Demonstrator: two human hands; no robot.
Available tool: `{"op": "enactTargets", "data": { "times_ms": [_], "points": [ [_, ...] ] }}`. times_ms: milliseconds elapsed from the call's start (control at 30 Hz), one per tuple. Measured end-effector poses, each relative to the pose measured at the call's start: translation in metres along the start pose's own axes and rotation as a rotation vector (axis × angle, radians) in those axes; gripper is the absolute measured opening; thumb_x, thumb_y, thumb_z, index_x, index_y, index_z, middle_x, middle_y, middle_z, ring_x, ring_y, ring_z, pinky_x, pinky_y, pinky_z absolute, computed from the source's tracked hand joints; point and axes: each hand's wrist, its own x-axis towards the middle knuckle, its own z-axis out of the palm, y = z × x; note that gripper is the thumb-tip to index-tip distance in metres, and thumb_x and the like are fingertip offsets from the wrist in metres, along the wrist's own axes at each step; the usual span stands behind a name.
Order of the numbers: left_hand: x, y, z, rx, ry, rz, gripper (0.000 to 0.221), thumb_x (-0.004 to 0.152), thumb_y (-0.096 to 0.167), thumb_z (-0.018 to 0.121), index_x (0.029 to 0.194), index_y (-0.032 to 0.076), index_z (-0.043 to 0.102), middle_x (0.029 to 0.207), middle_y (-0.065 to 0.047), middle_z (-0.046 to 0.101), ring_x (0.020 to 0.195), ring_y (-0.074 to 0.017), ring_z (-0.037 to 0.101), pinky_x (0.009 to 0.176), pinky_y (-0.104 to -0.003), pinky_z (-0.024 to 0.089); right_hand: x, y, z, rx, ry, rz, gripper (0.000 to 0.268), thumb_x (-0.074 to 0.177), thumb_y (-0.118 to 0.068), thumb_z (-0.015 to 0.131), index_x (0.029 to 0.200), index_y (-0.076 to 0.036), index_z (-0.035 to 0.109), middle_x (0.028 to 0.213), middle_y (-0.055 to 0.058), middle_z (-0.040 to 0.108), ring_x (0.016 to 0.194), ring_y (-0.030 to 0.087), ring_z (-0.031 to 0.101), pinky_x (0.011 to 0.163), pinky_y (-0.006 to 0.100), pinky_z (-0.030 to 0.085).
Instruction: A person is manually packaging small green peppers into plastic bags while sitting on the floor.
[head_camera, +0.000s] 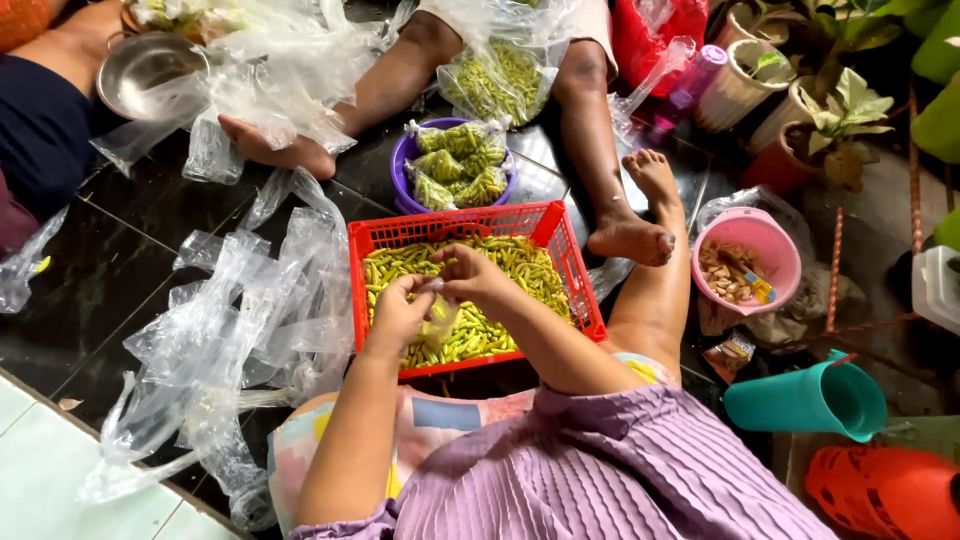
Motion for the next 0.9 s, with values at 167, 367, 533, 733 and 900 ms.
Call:
{"op": "enactTargets", "data": {
  "times_ms": [167, 367, 533, 733, 900],
  "points": [
    [-0.006, 0.058, -0.009, 0.51, 0.012, 0.105, 0.011, 0.083, 0.024, 0.073, 0.092, 0.021, 0.077, 0.076, -0.002, 0.073, 0.069, -0.0213, 0.071, 0.066, -0.037, 0.056, -0.008, -0.047, 0.013, -0.458, -0.007, -0.204, 0.047, 0.08, 0.001, 0.074, 0.124, -0.01, 0.064, 0.085, 0.009, 0.07, 0.075, 0.016, 0.068, 0.064, 0.026, 0.053],
    [-0.008, 0.08, 0.002, 0.85, 0.204, 0.231, 0.012, 0.084, 0.025, 0.074, 0.085, 0.016, 0.065, 0.08, -0.006, 0.067, 0.089, -0.0323, 0.071, 0.08, -0.046, 0.058, -0.017, -0.047, 0.016, -1.07, 0.211, -0.406, 0.038, 0.077, -0.013, 0.075, 0.112, -0.02, 0.063, 0.094, 0.007, 0.065, 0.086, 0.032, 0.07, 0.076, 0.045, 0.058],
    [-0.006, 0.067, 0.004, 0.951, 0.212, 0.122, 0.017, 0.085, 0.032, 0.068, 0.085, 0.018, 0.059, 0.084, -0.004, 0.071, 0.092, -0.0308, 0.073, 0.082, -0.045, 0.058, -0.022, -0.012, 0.001, -1.155, 0.256, -0.196, 0.024, 0.084, -0.024, 0.073, 0.105, -0.017, 0.065, 0.084, 0.006, 0.073, 0.081, 0.037, 0.072, 0.075, 0.051, 0.057],
    [-0.004, 0.074, -0.002, 0.944, 0.162, 0.028, 0.015, 0.084, 0.035, 0.069, 0.083, 0.021, 0.063, 0.082, -0.006, 0.073, 0.098, -0.0343, 0.073, 0.085, -0.047, 0.059, -0.016, -0.021, -0.006, -0.456, 0.287, -0.054, 0.014, 0.09, -0.009, 0.07, 0.1, 0.0, 0.069, 0.073, 0.017, 0.071, 0.056, 0.025, 0.073, 0.05, 0.031, 0.059],
    [-0.011, 0.099, -0.003, 0.969, 0.165, -0.015, 0.011, 0.086, 0.035, 0.069, 0.083, 0.025, 0.065, 0.085, -0.001, 0.073, 0.1, -0.0297, 0.073, 0.087, -0.044, 0.059, -0.013, -0.037, -0.007, -0.388, 0.309, -0.179, 0.014, 0.084, -0.006, 0.073, 0.096, 0.001, 0.07, 0.061, 0.013, 0.065, 0.045, 0.018, 0.064, 0.042, 0.028, 0.051]
  ]
}}
